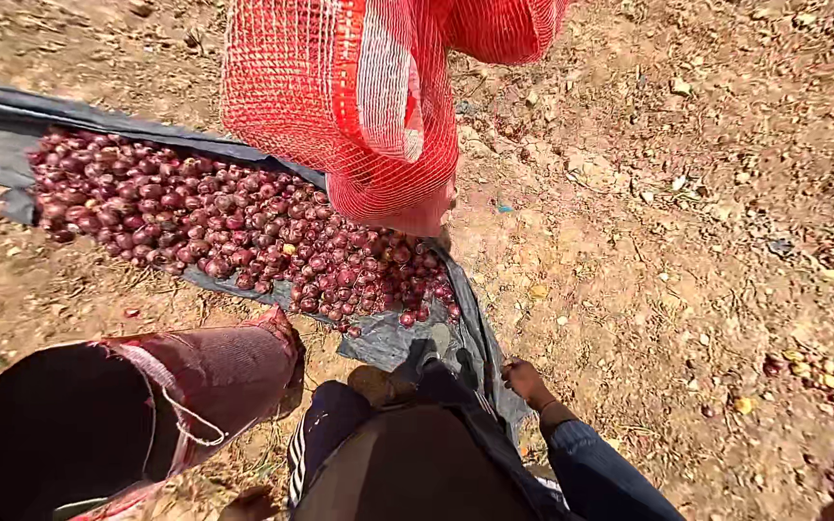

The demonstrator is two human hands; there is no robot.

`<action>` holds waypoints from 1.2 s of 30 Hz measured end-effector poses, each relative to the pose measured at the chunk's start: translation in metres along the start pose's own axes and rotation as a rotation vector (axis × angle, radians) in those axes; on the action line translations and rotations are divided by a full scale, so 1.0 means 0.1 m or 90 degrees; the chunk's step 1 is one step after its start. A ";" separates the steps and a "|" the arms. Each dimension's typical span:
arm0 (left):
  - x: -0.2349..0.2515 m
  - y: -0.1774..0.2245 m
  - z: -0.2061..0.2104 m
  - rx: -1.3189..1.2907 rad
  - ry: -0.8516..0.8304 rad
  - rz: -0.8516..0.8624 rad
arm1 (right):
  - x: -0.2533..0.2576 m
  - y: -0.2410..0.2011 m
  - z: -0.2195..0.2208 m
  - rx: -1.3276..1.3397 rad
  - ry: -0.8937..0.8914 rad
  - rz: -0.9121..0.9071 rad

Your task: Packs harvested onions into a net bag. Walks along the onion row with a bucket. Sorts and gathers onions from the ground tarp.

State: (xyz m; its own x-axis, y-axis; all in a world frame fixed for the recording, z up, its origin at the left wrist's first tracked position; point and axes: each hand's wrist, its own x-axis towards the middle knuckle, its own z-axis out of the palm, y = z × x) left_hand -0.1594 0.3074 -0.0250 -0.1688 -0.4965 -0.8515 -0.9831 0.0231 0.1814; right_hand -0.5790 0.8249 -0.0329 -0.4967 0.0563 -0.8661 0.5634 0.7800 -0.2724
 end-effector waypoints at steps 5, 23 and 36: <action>-0.12 1.16 0.00 -0.110 0.040 0.079 | 0.12 0.19 -0.53 -0.114 -0.066 0.020; 0.82 3.04 0.51 -0.207 0.028 0.066 | 0.60 -0.61 -1.95 -0.199 -0.008 -0.020; 0.54 2.83 3.73 -0.379 0.092 -0.228 | 3.55 -1.98 -1.82 -0.143 -0.204 -0.061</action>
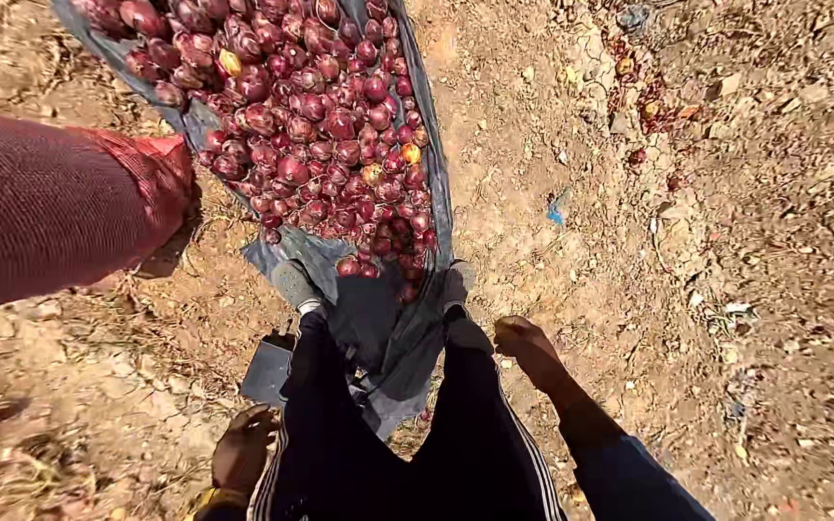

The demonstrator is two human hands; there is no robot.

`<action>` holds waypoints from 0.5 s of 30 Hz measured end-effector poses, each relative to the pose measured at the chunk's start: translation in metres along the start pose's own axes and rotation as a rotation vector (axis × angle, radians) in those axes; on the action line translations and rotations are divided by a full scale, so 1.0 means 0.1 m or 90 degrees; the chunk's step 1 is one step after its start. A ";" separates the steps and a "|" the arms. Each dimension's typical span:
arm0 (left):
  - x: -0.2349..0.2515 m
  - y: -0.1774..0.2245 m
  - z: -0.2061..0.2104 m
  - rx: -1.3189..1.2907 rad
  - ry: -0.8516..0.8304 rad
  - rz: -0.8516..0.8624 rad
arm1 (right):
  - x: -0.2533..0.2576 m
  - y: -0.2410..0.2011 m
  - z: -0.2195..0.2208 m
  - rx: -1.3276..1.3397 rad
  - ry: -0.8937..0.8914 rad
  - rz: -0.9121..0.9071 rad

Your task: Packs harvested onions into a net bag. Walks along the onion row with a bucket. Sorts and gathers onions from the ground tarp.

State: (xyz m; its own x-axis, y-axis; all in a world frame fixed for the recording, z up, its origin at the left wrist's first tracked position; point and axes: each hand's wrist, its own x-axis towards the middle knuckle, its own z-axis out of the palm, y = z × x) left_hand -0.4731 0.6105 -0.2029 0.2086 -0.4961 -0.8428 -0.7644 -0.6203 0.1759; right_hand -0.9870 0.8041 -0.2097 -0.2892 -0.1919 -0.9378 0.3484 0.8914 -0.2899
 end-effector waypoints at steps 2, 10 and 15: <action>0.25 0.20 0.51 0.145 -0.081 0.049 | 0.58 0.17 0.21 -0.022 -0.115 0.013; 1.54 1.01 2.28 0.198 -0.297 0.050 | 3.47 0.98 1.37 0.145 -0.221 0.034; 1.76 0.97 2.77 0.130 -0.366 0.041 | 4.68 0.88 1.83 -0.119 -0.038 0.080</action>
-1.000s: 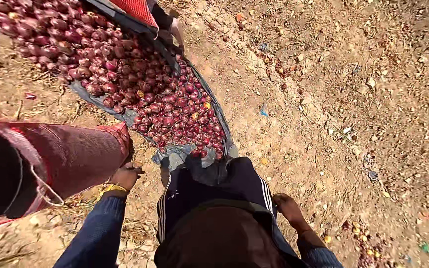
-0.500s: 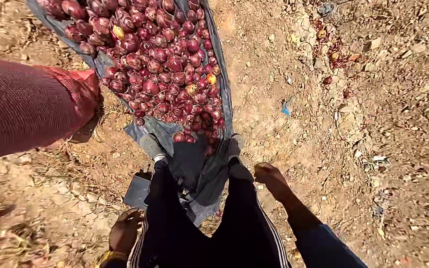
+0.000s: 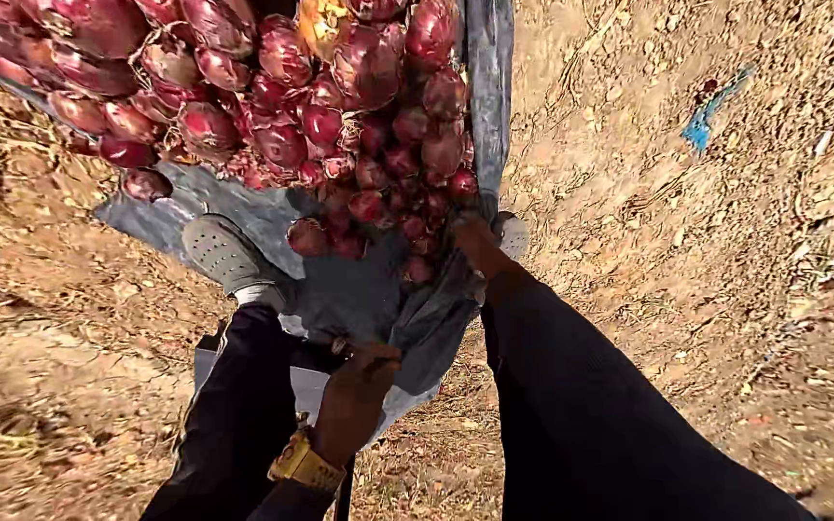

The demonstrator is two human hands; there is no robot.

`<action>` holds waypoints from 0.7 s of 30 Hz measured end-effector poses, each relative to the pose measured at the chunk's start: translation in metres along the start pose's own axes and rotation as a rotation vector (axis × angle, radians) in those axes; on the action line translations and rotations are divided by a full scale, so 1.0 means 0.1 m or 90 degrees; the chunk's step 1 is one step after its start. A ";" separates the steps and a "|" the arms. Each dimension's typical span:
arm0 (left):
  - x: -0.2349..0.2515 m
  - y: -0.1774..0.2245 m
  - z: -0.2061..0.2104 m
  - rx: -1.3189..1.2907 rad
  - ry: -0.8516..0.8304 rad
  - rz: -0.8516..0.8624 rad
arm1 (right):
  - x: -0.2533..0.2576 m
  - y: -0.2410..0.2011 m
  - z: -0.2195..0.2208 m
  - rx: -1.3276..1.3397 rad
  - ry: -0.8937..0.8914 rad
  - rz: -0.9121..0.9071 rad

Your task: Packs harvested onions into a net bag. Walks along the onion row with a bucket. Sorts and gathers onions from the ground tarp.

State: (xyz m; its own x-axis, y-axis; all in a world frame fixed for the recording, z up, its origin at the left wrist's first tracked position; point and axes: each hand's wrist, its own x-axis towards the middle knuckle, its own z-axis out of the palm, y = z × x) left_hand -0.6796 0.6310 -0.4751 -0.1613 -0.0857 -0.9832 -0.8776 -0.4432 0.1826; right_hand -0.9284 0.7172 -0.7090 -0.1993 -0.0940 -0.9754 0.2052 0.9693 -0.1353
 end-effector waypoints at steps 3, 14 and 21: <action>0.15 0.07 -0.08 0.161 -0.057 0.016 | 0.29 0.05 -0.11 -0.147 0.143 0.070; 0.20 0.24 -0.36 0.015 0.015 0.098 | 0.55 -0.07 -0.20 0.279 0.326 -0.027; 0.18 0.12 -0.36 0.023 0.016 0.094 | 0.21 -0.45 0.44 0.040 0.387 -0.228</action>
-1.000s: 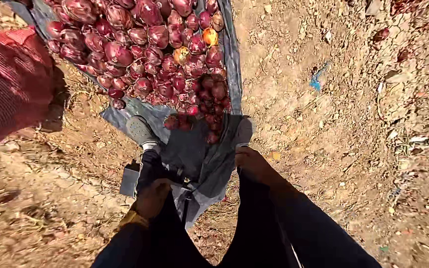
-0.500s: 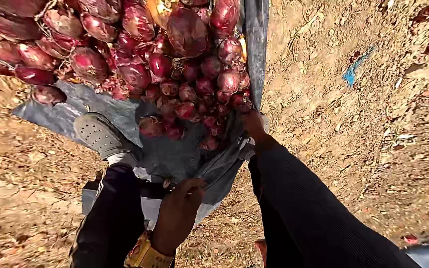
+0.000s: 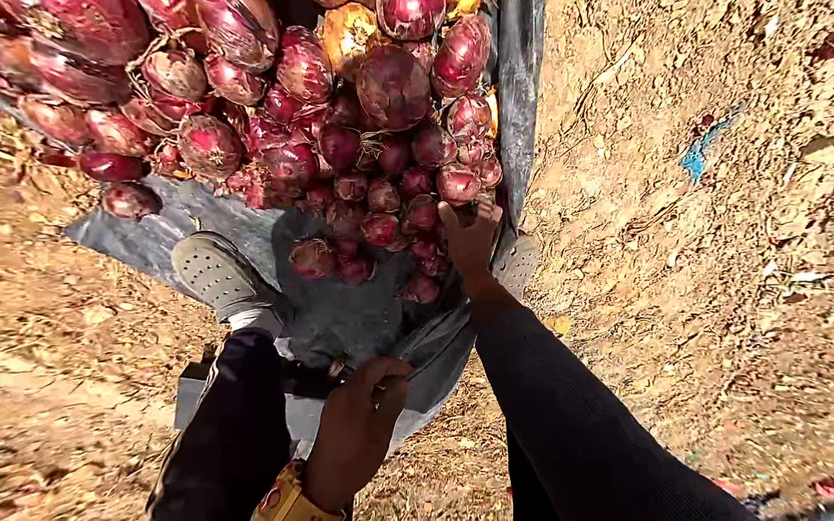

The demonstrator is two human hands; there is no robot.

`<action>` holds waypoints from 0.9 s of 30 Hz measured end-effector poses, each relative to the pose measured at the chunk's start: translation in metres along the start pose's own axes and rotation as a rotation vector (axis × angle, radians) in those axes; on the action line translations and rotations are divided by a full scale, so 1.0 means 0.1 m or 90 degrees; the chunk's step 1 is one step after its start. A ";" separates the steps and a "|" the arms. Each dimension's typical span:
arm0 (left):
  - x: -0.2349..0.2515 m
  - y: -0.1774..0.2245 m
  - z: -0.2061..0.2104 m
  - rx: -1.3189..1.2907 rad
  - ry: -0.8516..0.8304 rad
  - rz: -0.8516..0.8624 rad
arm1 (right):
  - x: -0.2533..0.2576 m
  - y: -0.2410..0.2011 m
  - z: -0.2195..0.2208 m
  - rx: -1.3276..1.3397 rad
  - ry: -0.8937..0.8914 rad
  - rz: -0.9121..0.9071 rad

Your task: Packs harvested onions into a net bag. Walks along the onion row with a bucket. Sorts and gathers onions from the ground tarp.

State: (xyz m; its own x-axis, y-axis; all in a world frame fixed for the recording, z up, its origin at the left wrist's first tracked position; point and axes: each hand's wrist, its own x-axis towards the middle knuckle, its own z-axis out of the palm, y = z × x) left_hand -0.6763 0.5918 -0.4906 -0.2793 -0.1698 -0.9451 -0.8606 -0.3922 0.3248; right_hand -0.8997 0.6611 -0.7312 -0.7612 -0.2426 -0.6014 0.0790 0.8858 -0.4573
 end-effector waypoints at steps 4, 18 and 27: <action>0.03 -0.01 0.02 0.013 -0.008 -0.007 | -0.04 -0.27 0.18 0.039 0.050 0.041; 1.92 0.14 -0.15 0.399 0.217 0.157 | 0.55 0.11 -0.53 0.542 -0.337 0.082; 2.23 0.22 -0.40 0.336 0.218 0.017 | 0.02 0.32 -0.75 0.211 -0.466 0.273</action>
State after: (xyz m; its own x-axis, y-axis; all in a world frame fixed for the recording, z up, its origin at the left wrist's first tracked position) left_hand -0.7401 0.5092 -0.6929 -0.2273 -0.4877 -0.8429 -0.9737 0.1008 0.2042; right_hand -0.9471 0.7181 -0.6980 -0.0338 -0.2097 -0.9772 0.5279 0.8264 -0.1956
